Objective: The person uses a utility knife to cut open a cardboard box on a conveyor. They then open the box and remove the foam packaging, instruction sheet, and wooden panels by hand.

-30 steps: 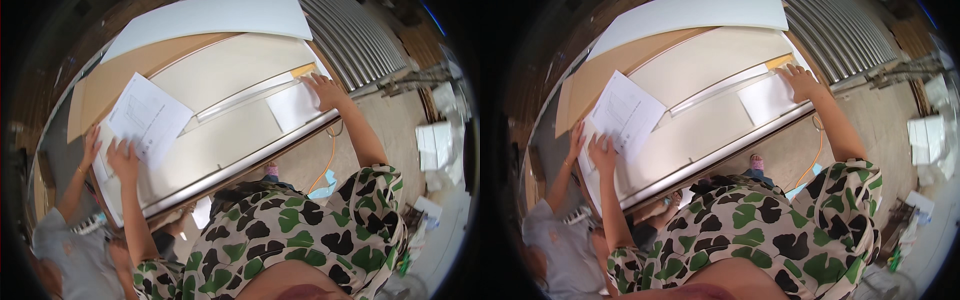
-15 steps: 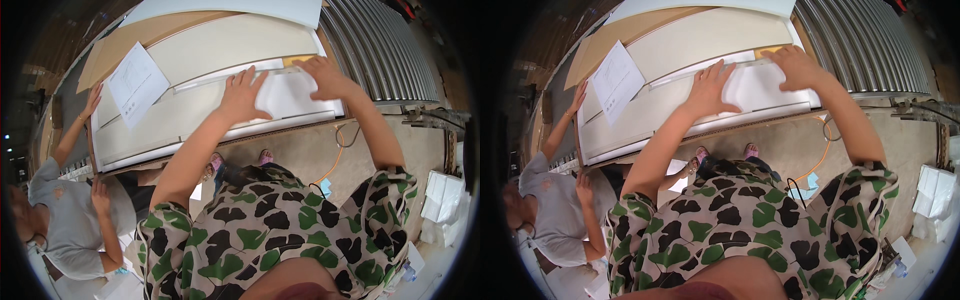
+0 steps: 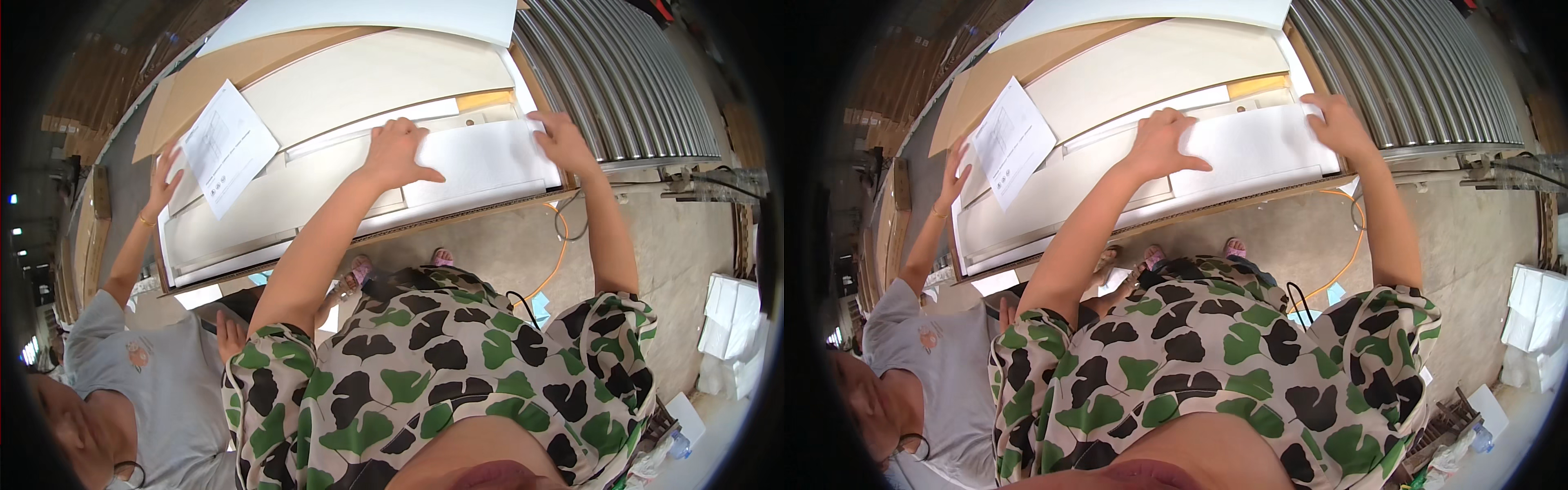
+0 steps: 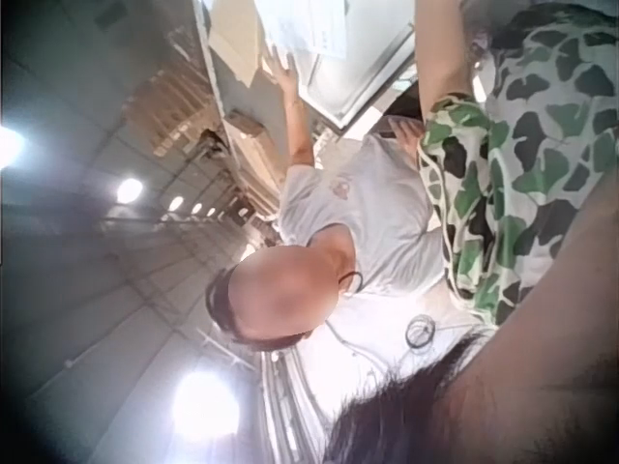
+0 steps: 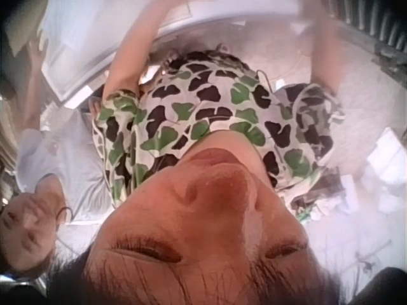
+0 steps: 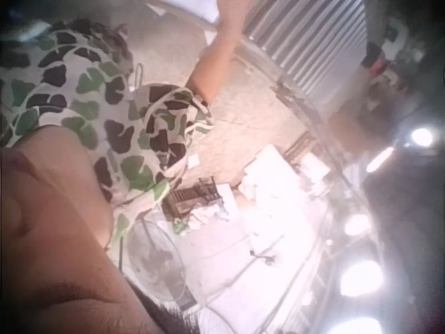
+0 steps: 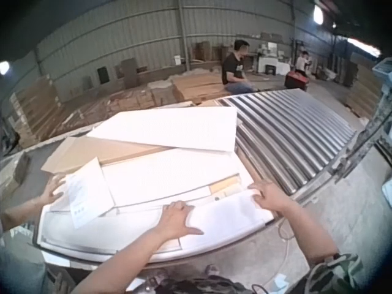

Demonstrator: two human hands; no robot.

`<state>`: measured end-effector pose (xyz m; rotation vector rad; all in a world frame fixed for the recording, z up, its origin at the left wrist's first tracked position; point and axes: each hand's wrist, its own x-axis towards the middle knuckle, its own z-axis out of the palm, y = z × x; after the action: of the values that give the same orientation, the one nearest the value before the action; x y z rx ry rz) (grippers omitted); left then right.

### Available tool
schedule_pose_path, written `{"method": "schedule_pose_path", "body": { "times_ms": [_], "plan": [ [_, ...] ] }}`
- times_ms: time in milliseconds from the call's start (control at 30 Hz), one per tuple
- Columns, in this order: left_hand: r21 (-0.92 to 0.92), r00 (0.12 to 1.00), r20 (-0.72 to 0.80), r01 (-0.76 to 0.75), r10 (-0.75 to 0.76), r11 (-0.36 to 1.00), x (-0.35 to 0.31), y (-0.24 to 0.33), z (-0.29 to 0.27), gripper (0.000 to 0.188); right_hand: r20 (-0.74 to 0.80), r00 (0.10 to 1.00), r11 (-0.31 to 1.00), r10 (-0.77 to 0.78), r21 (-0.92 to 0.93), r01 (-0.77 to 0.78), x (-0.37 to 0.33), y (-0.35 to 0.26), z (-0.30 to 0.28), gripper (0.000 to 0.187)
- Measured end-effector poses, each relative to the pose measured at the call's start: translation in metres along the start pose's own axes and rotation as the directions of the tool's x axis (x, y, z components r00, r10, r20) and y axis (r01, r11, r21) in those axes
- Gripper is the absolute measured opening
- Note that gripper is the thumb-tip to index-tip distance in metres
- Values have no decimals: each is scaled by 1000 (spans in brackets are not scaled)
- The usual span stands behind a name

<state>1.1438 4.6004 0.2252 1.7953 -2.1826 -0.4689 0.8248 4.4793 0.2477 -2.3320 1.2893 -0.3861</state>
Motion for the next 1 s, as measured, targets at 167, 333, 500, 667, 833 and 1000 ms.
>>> {"method": "schedule_pose_path", "body": {
  "times_ms": [167,333,500,667,833,1000],
  "plan": [
    [-77,986,92,145,-138,986,19,-2,-11,77,24,984,983,-179,-26,179,15,-20,17,36],
    [-410,954,231,276,-194,869,27,-11,-16,53,33,944,900,-328,-292,323,23,-10,28,31],
    [-729,971,208,235,-119,643,24,-18,-24,39,-97,981,720,166,692,-54,43,-1,9,25],
    [-987,904,29,94,-428,132,-13,-33,-70,46,-164,954,788,250,608,-102,32,3,-10,21],
    [-993,767,68,117,-638,35,-87,-55,-54,41,122,985,969,-125,-199,148,-12,-31,28,20],
    [-994,574,-111,-76,-811,82,-151,-40,-41,33,166,969,926,-185,-302,228,-17,-40,42,19]
  ]
}}
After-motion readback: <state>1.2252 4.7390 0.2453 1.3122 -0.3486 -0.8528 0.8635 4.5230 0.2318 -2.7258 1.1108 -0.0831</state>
